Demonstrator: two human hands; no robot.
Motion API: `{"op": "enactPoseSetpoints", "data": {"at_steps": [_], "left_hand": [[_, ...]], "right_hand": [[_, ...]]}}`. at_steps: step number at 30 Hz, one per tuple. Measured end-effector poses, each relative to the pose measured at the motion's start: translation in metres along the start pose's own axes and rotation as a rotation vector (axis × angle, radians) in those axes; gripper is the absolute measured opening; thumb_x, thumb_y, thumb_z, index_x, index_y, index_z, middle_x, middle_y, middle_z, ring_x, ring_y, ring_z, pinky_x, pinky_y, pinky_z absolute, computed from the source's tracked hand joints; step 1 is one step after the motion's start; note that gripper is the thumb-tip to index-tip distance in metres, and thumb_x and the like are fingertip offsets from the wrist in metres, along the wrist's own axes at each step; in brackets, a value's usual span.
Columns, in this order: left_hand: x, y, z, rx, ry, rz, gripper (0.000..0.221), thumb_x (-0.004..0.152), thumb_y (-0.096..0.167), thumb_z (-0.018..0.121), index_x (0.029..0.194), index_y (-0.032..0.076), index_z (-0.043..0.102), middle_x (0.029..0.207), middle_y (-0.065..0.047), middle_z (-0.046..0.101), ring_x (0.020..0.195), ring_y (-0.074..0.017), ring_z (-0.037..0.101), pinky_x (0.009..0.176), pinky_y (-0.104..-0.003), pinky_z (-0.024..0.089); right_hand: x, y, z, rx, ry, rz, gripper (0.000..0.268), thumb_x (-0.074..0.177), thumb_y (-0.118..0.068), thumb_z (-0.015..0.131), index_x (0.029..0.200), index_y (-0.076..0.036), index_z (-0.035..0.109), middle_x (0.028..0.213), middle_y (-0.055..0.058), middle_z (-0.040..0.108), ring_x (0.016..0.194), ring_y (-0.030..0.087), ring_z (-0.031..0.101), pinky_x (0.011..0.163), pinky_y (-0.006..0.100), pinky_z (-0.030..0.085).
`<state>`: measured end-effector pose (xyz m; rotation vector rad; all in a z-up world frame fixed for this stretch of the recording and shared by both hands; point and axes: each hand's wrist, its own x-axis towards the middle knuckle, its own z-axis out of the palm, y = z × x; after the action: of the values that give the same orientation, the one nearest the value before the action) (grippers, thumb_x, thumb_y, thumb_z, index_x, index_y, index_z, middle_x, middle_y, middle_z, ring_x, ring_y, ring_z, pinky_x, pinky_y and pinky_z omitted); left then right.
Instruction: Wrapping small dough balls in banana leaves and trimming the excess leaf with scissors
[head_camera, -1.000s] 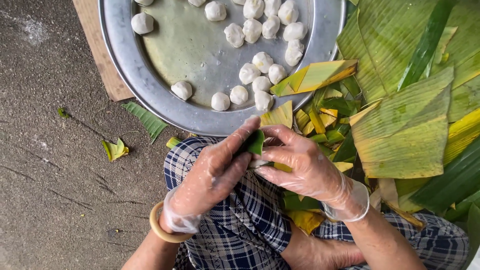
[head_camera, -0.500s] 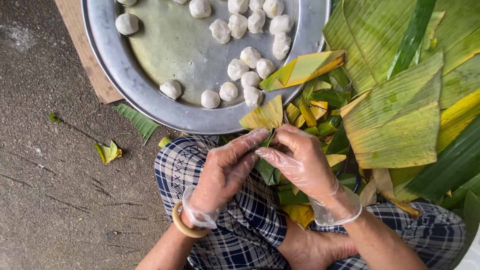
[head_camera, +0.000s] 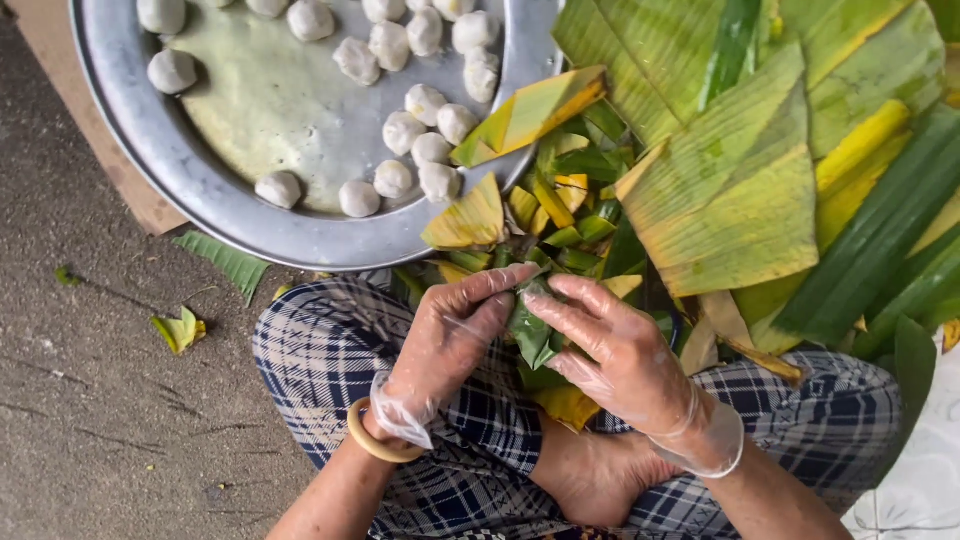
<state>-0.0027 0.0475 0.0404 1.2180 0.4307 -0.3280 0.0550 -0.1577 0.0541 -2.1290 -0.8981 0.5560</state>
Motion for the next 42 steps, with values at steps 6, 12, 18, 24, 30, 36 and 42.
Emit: {"op": "enactPoseSetpoints", "data": {"at_steps": [6, 12, 18, 24, 30, 36, 42], "left_hand": [[0.005, 0.006, 0.041, 0.158, -0.119, 0.106, 0.037, 0.090, -0.003, 0.054, 0.125, -0.004, 0.067, 0.122, -0.011, 0.071, 0.101, -0.0160, 0.066, 0.088, -0.025, 0.053], [0.039, 0.002, 0.092, 0.570, 0.012, 0.208, 0.025, 0.084, 0.002, 0.071, 0.105, 0.012, 0.080, 0.100, -0.011, 0.080, 0.099, -0.0305, 0.077, 0.084, -0.039, 0.062], [0.114, 0.012, 0.141, 0.719, -0.132, 0.358, 0.034, 0.081, 0.000, 0.075, 0.112, 0.004, 0.064, 0.097, -0.024, 0.071, 0.094, -0.0464, 0.071, 0.082, -0.056, 0.059], [0.170, -0.013, 0.172, 0.503, -0.093, 0.352, 0.034, 0.080, 0.003, 0.075, 0.110, 0.014, 0.064, 0.098, -0.013, 0.073, 0.099, -0.0348, 0.074, 0.087, -0.047, 0.059], [0.156, -0.055, 0.145, 0.169, -0.013, 0.113, 0.030, 0.079, -0.003, 0.065, 0.105, 0.011, 0.069, 0.097, -0.009, 0.070, 0.096, -0.0249, 0.073, 0.085, -0.038, 0.059], [0.136, -0.024, 0.127, 0.098, -0.103, 0.170, 0.033, 0.082, -0.003, 0.068, 0.112, 0.007, 0.061, 0.099, -0.016, 0.063, 0.092, -0.0292, 0.067, 0.083, -0.042, 0.061], [0.113, 0.065, 0.089, 0.177, -0.225, 0.024, 0.026, 0.087, 0.024, 0.072, 0.108, 0.013, 0.063, 0.103, -0.005, 0.070, 0.100, -0.0166, 0.073, 0.085, -0.031, 0.066]], "right_hand": [[-0.022, 0.012, -0.017, 0.079, 0.145, 0.129, 0.045, 0.064, 0.005, 0.082, 0.104, -0.008, 0.069, 0.158, 0.014, 0.037, 0.123, 0.029, 0.059, 0.085, 0.030, 0.057], [-0.054, 0.046, -0.025, 0.158, 0.152, 0.203, 0.031, 0.072, 0.003, 0.083, 0.098, -0.005, 0.067, 0.136, 0.013, 0.063, 0.114, 0.036, 0.069, 0.088, 0.042, 0.063], [-0.047, 0.103, -0.021, 0.237, 0.586, 0.232, 0.029, 0.075, 0.003, 0.085, 0.097, -0.003, 0.067, 0.113, 0.022, 0.069, 0.101, 0.037, 0.071, 0.089, 0.046, 0.062], [-0.035, 0.142, -0.032, 0.293, 0.971, 0.175, 0.064, 0.084, 0.007, 0.082, 0.139, 0.002, 0.050, 0.129, 0.026, 0.058, 0.116, 0.040, 0.064, 0.093, 0.045, 0.060], [-0.037, 0.135, -0.027, -0.018, 0.703, 0.210, 0.050, 0.084, -0.004, 0.082, 0.131, -0.005, 0.064, 0.135, 0.022, 0.059, 0.122, 0.045, 0.061, 0.094, 0.054, 0.058], [-0.039, 0.127, -0.017, 0.233, 0.667, 0.173, 0.049, 0.084, -0.003, 0.085, 0.129, -0.009, 0.066, 0.126, 0.014, 0.066, 0.116, 0.031, 0.068, 0.094, 0.042, 0.060], [-0.067, 0.094, -0.035, 1.239, 0.748, 0.259, 0.050, 0.090, -0.014, 0.075, 0.137, -0.015, 0.059, 0.132, 0.014, 0.066, 0.102, 0.030, 0.072, 0.082, 0.034, 0.064]]}}
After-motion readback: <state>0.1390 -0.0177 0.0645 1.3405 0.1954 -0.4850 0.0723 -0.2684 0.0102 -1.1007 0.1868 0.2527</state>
